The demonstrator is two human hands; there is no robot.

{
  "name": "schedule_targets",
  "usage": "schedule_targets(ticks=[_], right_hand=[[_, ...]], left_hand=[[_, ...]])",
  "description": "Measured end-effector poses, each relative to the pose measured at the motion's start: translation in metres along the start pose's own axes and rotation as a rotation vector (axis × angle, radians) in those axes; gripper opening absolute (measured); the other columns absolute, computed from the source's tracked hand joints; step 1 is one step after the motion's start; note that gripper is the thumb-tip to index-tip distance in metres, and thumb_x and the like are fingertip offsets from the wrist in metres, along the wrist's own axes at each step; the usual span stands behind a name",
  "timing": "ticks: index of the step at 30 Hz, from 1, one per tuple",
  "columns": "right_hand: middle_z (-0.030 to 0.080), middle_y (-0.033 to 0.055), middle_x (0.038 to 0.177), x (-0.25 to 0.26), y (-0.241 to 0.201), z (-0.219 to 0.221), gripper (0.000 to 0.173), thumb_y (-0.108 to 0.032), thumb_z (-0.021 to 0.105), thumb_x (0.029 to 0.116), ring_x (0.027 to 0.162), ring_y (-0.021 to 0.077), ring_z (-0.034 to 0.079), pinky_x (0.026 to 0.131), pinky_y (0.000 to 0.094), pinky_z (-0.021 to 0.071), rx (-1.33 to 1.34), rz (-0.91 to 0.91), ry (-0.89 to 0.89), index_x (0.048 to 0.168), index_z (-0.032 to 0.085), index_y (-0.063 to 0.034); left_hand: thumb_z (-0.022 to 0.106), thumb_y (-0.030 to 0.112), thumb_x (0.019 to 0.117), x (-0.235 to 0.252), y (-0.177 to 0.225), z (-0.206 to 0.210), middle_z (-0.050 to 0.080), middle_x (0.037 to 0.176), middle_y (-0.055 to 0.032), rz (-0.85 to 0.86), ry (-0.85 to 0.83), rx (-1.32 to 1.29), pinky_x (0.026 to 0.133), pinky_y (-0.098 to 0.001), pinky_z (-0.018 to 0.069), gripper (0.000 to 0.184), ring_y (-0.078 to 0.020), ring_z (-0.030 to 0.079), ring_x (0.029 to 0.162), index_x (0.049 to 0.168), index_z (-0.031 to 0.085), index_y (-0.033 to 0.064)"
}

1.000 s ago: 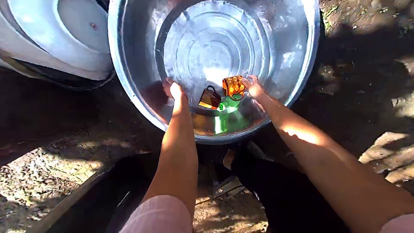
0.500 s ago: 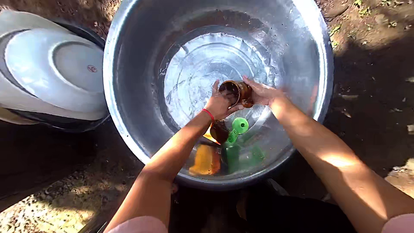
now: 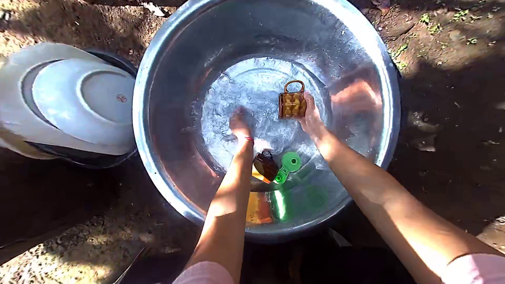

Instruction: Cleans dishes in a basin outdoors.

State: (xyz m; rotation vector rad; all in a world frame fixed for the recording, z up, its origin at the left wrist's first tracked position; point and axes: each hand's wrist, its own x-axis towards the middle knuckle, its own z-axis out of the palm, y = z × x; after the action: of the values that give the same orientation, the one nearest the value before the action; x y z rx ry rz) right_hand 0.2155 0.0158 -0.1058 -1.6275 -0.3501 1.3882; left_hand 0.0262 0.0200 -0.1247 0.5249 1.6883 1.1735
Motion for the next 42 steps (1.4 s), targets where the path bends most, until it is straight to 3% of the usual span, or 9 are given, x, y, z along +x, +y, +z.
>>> schedule_targets(ticks=[3,8,12,17,21,25,31,36,42], right_hand=[[0.063,0.0142,0.126,-0.006,0.004,0.015,0.054,-0.042,0.028,0.1111,0.111,0.0200,0.063,0.094,0.0404,0.0549,-0.018,-0.010,-0.122,0.143,0.048,-0.0034],[0.065,0.0099,0.114,-0.011,-0.042,0.002,0.060,-0.060,0.020,0.1069,0.099,0.0224,0.067,0.082,0.0412,0.0587,-0.147,0.394,-0.529,0.138,0.048,-0.0164],[0.061,0.0074,0.128,-0.009,-0.028,0.016,0.048,-0.036,0.035,0.1093,0.112,0.0134,0.062,0.097,0.0337,0.0537,-0.123,-0.085,-0.517,0.147,0.044,-0.0079],[0.065,0.0115,0.122,-0.016,-0.058,0.018,0.059,-0.052,0.032,0.1092,0.108,0.0199,0.065,0.093,0.0393,0.0554,-0.304,0.109,-0.492,0.140,0.052,-0.0065],[0.066,0.0023,0.108,-0.025,-0.050,0.025,0.050,-0.051,0.032,0.1084,0.096,0.0106,0.067,0.084,0.0293,0.0578,-0.130,0.092,-0.503,0.135,0.052,-0.0137],[0.063,0.0087,0.120,-0.013,-0.045,0.008,0.055,-0.051,0.041,0.1070,0.100,0.0175,0.066,0.082,0.0342,0.0579,-0.202,0.020,-0.374,0.148,0.044,-0.0139],[0.056,0.0167,0.140,-0.004,0.006,0.011,0.060,-0.042,0.051,0.1059,0.118,0.0251,0.062,0.094,0.0427,0.0557,-0.170,-0.042,-0.187,0.155,0.036,-0.0096],[0.060,0.0174,0.136,-0.021,-0.015,0.035,0.060,-0.048,0.030,0.1109,0.126,0.0232,0.058,0.107,0.0439,0.0464,-0.408,-0.003,-0.223,0.142,0.054,-0.0029],[0.052,0.0272,0.148,-0.050,-0.025,0.038,0.046,-0.015,0.044,0.1078,0.139,0.0272,0.052,0.118,0.0370,0.0376,-0.553,-0.595,-0.233,0.146,0.047,0.0106]], left_hand=[[0.025,0.021,0.1125,-0.042,0.017,0.032,0.062,0.127,-0.0210,-0.062,-0.478,-0.025,0.099,-0.0373,0.0496,0.046,-0.0219,0.061,0.113,0.138,0.049,-0.0089],[0.059,0.030,0.1025,-0.023,0.045,0.010,0.071,0.112,-0.0285,0.909,-1.086,0.979,0.104,-0.0592,0.0476,0.042,-0.0450,0.066,0.115,0.109,0.071,-0.0104],[0.037,0.021,0.1113,-0.051,0.068,0.038,0.062,0.124,-0.0247,0.133,-0.769,0.323,0.107,-0.0410,0.0460,0.042,-0.0251,0.060,0.118,0.130,0.054,-0.0127],[0.056,0.033,0.1032,-0.021,0.046,0.013,0.072,0.111,-0.0268,1.216,-0.962,1.030,0.103,-0.0580,0.0493,0.044,-0.0439,0.068,0.112,0.112,0.071,-0.0072],[0.049,0.029,0.1074,-0.039,0.066,0.024,0.069,0.111,-0.0295,0.602,-0.870,0.664,0.105,-0.0542,0.0465,0.046,-0.0396,0.066,0.114,0.114,0.066,-0.0138],[0.049,0.039,0.1055,0.015,0.023,-0.027,0.061,0.141,-0.0191,1.133,-0.790,0.977,0.118,-0.0642,0.0274,0.047,-0.0423,0.049,0.140,0.128,0.068,0.0032],[0.028,0.025,0.1129,-0.018,0.005,0.005,0.065,0.113,-0.0123,-0.153,-0.121,-0.053,0.085,-0.0331,0.0532,0.043,-0.0156,0.063,0.097,0.129,0.056,-0.0025],[0.045,0.022,0.1097,-0.051,0.030,0.024,0.063,0.126,-0.0295,0.131,-0.592,0.341,0.109,-0.0523,0.0447,0.042,-0.0353,0.061,0.123,0.135,0.051,-0.0113],[0.039,0.015,0.1109,-0.038,0.056,0.022,0.057,0.133,-0.0230,0.041,-0.408,-0.110,0.105,-0.0342,0.0482,0.041,-0.0194,0.060,0.119,0.144,0.039,-0.0085]])
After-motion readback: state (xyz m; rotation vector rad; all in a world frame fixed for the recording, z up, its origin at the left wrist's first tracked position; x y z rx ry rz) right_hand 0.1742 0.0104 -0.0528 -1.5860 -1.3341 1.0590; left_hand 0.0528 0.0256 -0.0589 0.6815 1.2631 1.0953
